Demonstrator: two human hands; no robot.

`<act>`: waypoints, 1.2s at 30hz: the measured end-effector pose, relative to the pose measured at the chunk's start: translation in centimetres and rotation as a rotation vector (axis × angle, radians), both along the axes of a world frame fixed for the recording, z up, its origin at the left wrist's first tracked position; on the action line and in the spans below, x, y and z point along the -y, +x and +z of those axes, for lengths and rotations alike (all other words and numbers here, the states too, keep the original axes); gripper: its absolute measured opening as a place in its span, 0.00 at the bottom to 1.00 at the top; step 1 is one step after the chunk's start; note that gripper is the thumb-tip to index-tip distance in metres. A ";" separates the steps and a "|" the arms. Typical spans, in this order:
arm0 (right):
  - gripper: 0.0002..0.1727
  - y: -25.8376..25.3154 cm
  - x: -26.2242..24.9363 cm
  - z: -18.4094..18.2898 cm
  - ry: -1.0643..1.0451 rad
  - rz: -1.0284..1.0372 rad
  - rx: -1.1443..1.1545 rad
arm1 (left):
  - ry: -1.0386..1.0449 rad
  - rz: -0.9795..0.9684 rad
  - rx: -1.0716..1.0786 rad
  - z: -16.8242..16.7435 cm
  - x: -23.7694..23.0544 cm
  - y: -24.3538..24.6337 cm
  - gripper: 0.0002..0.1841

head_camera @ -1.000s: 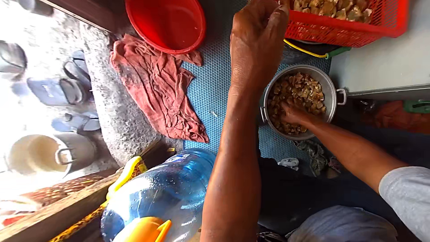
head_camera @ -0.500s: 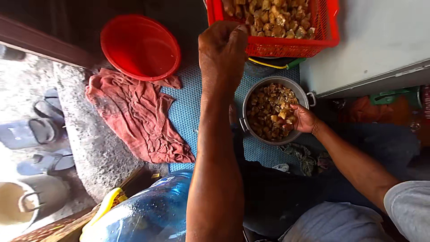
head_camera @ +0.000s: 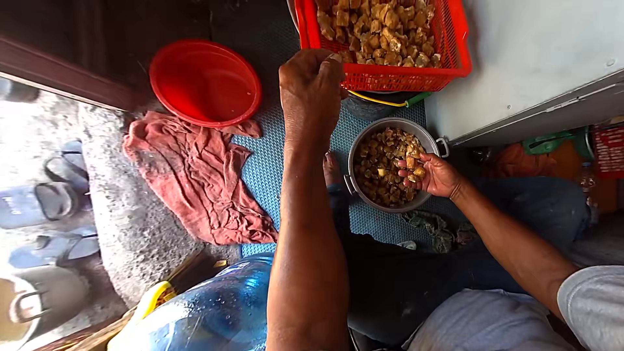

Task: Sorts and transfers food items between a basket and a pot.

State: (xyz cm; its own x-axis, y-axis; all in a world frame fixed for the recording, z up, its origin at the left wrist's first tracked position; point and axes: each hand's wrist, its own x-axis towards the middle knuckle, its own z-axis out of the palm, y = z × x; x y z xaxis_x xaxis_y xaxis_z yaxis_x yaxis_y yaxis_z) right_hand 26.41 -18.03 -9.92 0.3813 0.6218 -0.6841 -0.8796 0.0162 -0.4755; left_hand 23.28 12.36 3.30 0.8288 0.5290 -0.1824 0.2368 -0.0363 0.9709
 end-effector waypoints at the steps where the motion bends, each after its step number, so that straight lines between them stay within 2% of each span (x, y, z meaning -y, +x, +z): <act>1: 0.27 0.0 -0.2 0.1 -0.002 -0.004 0.003 | 0.000 -0.002 0.004 0.0 -0.1 0.0 0.10; 7: 0.25 -0.4 -0.3 1.0 0.079 0.000 0.049 | -0.008 0.004 0.025 -0.1 -0.5 -0.4 0.10; 11: 0.29 -0.6 -0.4 2.1 0.109 0.001 0.078 | -0.006 0.000 0.032 -0.2 -0.6 -0.5 0.11; 22: 0.19 0.5 -2.1 4.5 0.081 -0.130 0.059 | 0.008 -0.002 0.031 0.0 -0.3 -0.4 0.12; 28: 0.12 3.8 -4.6 8.5 0.035 -0.198 0.281 | 0.006 -0.008 0.047 -0.1 -0.2 -0.3 0.14; 32: 0.12 9.2 -8.0 12.2 0.023 -0.204 0.529 | 0.006 0.000 0.020 -0.1 -0.2 -0.1 0.15; 36: 0.12 14.8 -12.3 14.6 -0.151 -0.237 0.745 | 0.007 0.010 0.005 -0.2 -0.1 -0.1 0.15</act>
